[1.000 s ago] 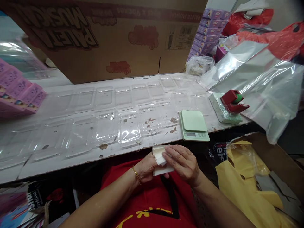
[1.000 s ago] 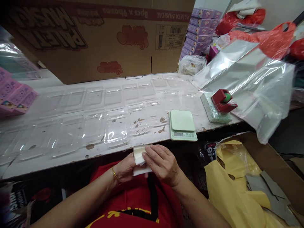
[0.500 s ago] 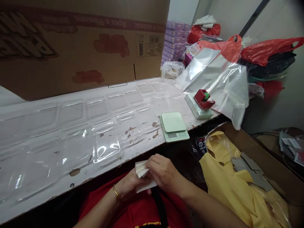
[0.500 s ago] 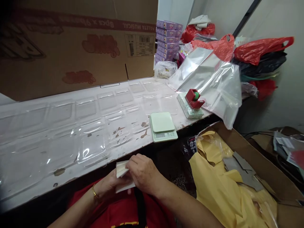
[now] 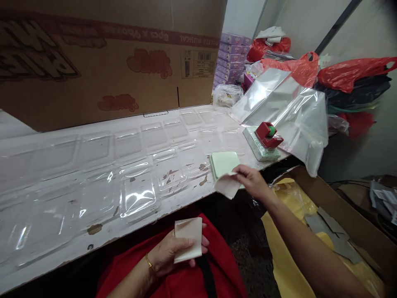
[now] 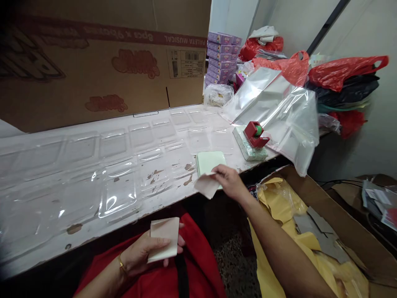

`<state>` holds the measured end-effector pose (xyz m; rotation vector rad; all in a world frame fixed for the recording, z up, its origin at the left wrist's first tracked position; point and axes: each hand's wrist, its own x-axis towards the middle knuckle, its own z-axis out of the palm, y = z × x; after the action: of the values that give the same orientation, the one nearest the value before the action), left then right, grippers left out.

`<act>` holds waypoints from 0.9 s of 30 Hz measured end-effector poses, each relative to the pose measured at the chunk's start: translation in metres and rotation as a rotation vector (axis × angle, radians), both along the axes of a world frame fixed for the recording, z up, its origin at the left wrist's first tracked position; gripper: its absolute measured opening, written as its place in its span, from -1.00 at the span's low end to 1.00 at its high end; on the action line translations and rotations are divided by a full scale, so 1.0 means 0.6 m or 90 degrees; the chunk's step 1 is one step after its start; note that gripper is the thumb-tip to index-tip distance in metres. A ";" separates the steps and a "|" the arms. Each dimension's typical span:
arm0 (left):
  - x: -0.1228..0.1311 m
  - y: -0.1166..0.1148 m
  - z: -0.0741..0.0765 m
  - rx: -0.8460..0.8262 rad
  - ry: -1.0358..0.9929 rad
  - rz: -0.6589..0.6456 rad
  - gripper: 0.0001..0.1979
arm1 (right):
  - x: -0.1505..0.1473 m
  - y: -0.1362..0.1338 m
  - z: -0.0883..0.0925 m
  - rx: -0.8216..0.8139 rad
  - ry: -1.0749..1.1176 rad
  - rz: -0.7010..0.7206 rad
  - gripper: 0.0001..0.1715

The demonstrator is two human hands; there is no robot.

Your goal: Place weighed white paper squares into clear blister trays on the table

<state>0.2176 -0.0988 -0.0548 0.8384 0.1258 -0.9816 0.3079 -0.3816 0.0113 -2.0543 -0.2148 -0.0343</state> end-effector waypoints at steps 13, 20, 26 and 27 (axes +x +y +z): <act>0.019 -0.024 0.025 0.061 0.017 0.171 -0.49 | -0.077 0.149 -0.066 0.217 0.299 0.173 -0.88; 0.009 -0.036 0.018 0.081 0.041 0.143 -0.59 | -0.104 0.131 -0.083 0.210 0.284 0.111 -0.71; 0.008 -0.028 0.011 0.083 0.069 0.179 -0.51 | -0.084 0.026 -0.097 -0.322 -0.135 -0.141 -0.71; 0.009 -0.027 0.011 0.084 0.069 0.186 -0.51 | -0.079 0.010 -0.102 -0.424 -0.173 -0.166 -0.71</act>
<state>0.2227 -0.1151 -0.0484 0.8599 0.3990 -0.7477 0.2606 -0.3756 -0.0498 -2.7294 -0.1322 -0.4572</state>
